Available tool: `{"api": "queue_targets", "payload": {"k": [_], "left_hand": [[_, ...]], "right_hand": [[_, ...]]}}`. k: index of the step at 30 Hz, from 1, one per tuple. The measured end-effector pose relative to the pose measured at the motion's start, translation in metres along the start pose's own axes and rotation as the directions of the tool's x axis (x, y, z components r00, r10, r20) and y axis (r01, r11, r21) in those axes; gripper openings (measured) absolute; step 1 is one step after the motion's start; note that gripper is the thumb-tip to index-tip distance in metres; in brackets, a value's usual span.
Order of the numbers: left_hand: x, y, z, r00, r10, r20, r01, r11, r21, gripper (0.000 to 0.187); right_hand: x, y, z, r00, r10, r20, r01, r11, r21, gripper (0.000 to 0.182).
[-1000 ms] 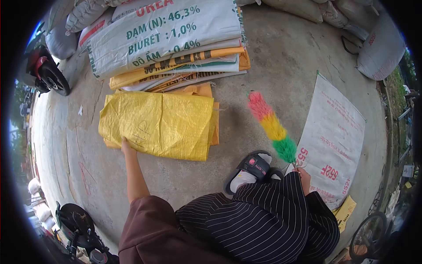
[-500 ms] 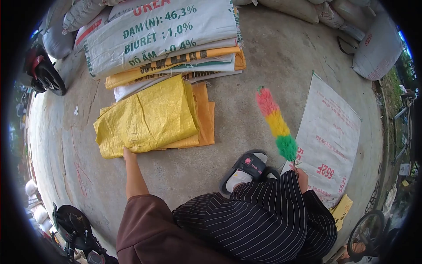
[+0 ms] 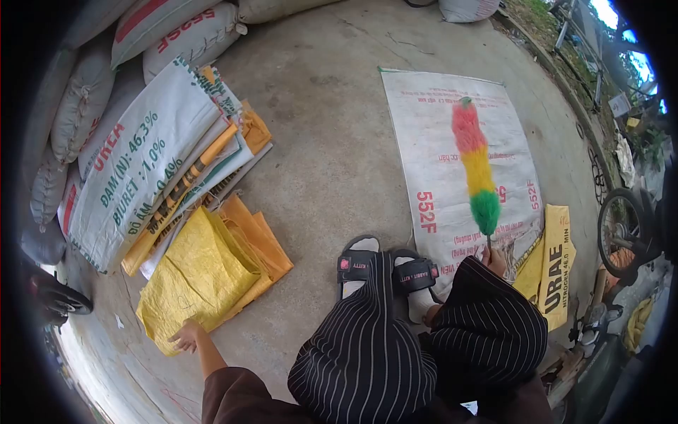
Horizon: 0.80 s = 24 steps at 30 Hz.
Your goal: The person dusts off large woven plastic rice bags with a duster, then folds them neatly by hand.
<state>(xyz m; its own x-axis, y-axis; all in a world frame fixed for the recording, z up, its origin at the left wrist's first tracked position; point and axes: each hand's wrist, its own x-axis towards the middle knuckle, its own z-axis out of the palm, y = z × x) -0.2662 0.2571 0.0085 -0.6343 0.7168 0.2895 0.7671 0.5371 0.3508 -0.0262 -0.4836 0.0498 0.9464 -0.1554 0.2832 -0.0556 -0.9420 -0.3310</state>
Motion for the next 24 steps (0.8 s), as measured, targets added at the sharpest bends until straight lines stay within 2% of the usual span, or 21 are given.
{"api": "queue_targets", "payload": {"k": [1,2,3,4,5,6,7,8,9,10,11,13,17,19,21,22,24], "left_hand": [[-0.038,0.007,-0.044,0.925,0.343,0.167,-0.377,0.883,0.278,0.071],[-0.061,0.006,-0.046,0.905,0.383,0.185,-0.421,0.871,0.254,0.071],[-0.073,-0.002,-0.046,0.675,0.713,0.189,-0.737,0.664,0.123,0.07],[-0.087,-0.008,-0.047,0.339,0.931,0.135,-0.94,0.343,-0.001,0.07],[-0.113,-0.008,-0.064,0.118,0.992,0.048,-0.988,0.122,-0.096,0.064],[-0.139,-0.009,-0.082,-0.11,0.993,-0.041,-0.981,-0.115,-0.154,0.06],[-0.165,-0.006,-0.096,-0.256,0.964,-0.068,-0.938,-0.265,-0.225,0.059],[-0.195,-0.002,-0.108,-0.369,0.928,-0.055,-0.883,-0.368,-0.291,0.058],[-0.22,0.001,-0.121,-0.456,0.89,-0.018,-0.829,-0.432,-0.356,0.057],[-0.243,0.004,-0.132,-0.533,0.846,0.019,-0.775,-0.479,-0.411,0.056],[-0.266,0.009,-0.142,-0.595,0.802,0.056,-0.729,-0.509,-0.457,0.056],[-0.3,0.02,-0.156,-0.692,0.711,0.126,-0.66,-0.553,-0.508,0.054],[-0.348,0.051,-0.178,-0.813,0.536,0.227,-0.56,-0.614,-0.556,0.052],[-0.366,0.067,-0.188,-0.847,0.467,0.256,-0.522,-0.637,-0.567,0.051],[-0.386,0.083,-0.201,-0.874,0.421,0.245,-0.48,-0.661,-0.577,0.051],[-0.398,0.089,-0.207,-0.884,0.412,0.219,-0.457,-0.671,-0.584,0.051],[-0.421,0.098,-0.221,-0.903,0.411,0.127,-0.397,-0.681,-0.616,0.051]], "right_hand": [[0.0,0.015,-0.011,0.999,0.034,-0.023,-0.034,0.999,-0.015,0.014],[-0.002,0.033,-0.023,0.989,0.129,-0.076,-0.132,0.99,-0.046,0.014],[-0.009,0.059,-0.037,0.965,0.225,-0.132,-0.236,0.969,-0.075,0.014],[-0.011,0.087,-0.051,0.929,0.365,-0.069,-0.369,0.927,-0.071,0.014],[-0.015,0.124,-0.06,0.867,0.498,-0.006,-0.497,0.865,-0.067,0.015],[-0.02,0.16,-0.07,0.791,0.612,0.011,-0.604,0.784,-0.144,0.019],[-0.03,0.193,-0.075,0.701,0.713,0.023,-0.693,0.688,-0.215,0.024],[-0.035,0.204,-0.081,0.672,0.741,-0.002,-0.725,0.657,-0.208,0.024],[-0.041,0.215,-0.084,0.618,0.784,-0.064,-0.754,0.567,-0.332,0.028],[-0.046,0.225,-0.086,0.568,0.813,-0.127,-0.765,0.464,-0.446,0.033],[-0.052,0.234,-0.082,0.544,0.827,-0.142,-0.784,0.441,-0.437,0.033],[-0.064,0.242,-0.062,0.407,0.913,0.03,-0.859,0.394,-0.326,0.037],[-0.084,0.25,0.017,0.246,0.965,-0.093,-0.943,0.216,-0.255,0.052],[-0.084,0.253,0.023,0.176,0.972,-0.153,-0.966,0.141,-0.217,0.057],[-0.075,0.238,-0.004,0.238,0.963,-0.129,-0.961,0.214,-0.176,0.051],[-0.082,0.25,-0.009,0.225,0.965,-0.131,-0.964,0.201,-0.173,0.051],[-0.088,0.279,-0.027,0.445,0.894,0.058,-0.868,0.446,-0.22,0.04]]}}
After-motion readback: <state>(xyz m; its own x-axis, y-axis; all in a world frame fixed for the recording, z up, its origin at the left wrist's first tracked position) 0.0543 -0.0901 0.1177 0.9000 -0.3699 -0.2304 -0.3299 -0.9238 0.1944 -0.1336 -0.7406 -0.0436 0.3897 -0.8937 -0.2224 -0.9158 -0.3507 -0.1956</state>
